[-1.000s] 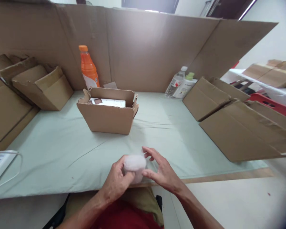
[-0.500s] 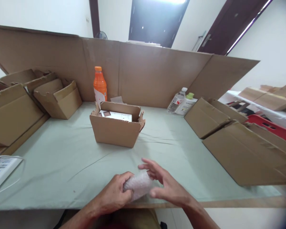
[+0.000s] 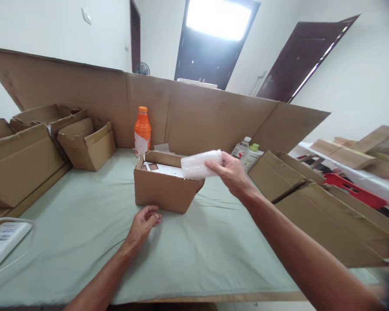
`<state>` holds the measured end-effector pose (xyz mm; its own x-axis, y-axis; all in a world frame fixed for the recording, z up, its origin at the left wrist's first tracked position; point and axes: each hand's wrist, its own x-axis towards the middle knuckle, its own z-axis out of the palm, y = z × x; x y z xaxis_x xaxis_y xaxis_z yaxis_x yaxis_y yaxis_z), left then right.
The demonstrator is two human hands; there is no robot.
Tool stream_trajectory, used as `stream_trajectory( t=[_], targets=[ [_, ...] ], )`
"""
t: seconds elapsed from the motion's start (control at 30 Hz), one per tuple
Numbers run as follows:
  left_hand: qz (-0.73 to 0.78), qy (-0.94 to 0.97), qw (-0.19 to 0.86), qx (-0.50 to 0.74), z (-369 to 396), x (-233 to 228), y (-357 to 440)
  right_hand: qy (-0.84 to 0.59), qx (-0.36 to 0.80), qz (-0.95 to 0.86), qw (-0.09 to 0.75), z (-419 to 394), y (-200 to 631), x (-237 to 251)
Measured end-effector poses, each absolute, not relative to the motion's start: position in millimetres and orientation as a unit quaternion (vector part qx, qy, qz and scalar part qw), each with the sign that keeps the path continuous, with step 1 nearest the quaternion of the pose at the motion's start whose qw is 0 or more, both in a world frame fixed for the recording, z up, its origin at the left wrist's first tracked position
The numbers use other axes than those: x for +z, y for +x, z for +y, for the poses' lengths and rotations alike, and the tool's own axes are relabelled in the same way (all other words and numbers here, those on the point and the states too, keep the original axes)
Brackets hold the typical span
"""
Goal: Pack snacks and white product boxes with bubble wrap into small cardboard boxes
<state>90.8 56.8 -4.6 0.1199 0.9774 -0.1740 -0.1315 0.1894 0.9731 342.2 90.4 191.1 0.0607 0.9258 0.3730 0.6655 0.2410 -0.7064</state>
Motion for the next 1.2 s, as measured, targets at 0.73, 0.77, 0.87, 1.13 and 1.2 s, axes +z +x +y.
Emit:
stream_trajectory(
  t=[0.73, 0.77, 0.87, 1.13, 1.2],
  targets=[
    [0.465, 0.453, 0.597, 0.472, 59.9, -32.6, 94.3, -0.723, -0.06, -0.685, -0.072, 124.1, 286.7, 197.7],
    [0.467, 0.454, 0.595, 0.47, 59.9, -31.7, 93.9, -0.718, -0.057, -0.689, -0.081, 123.6, 283.3, 197.1],
    [0.474, 0.456, 0.591, 0.467, 60.2, -27.5, 93.2, -0.699, -0.037, -0.707, -0.1, 124.6, 275.2, 194.0],
    [0.504, 0.482, 0.54, 0.471, 49.3, -16.8, 83.7, -0.67, -0.036, -0.742, 0.008, 105.7, 301.2, 198.9],
    [0.532, 0.496, 0.482, 0.489, 43.3, -10.8, 69.0, -0.665, -0.054, -0.735, 0.126, 85.4, 321.3, 192.7]
  ],
)
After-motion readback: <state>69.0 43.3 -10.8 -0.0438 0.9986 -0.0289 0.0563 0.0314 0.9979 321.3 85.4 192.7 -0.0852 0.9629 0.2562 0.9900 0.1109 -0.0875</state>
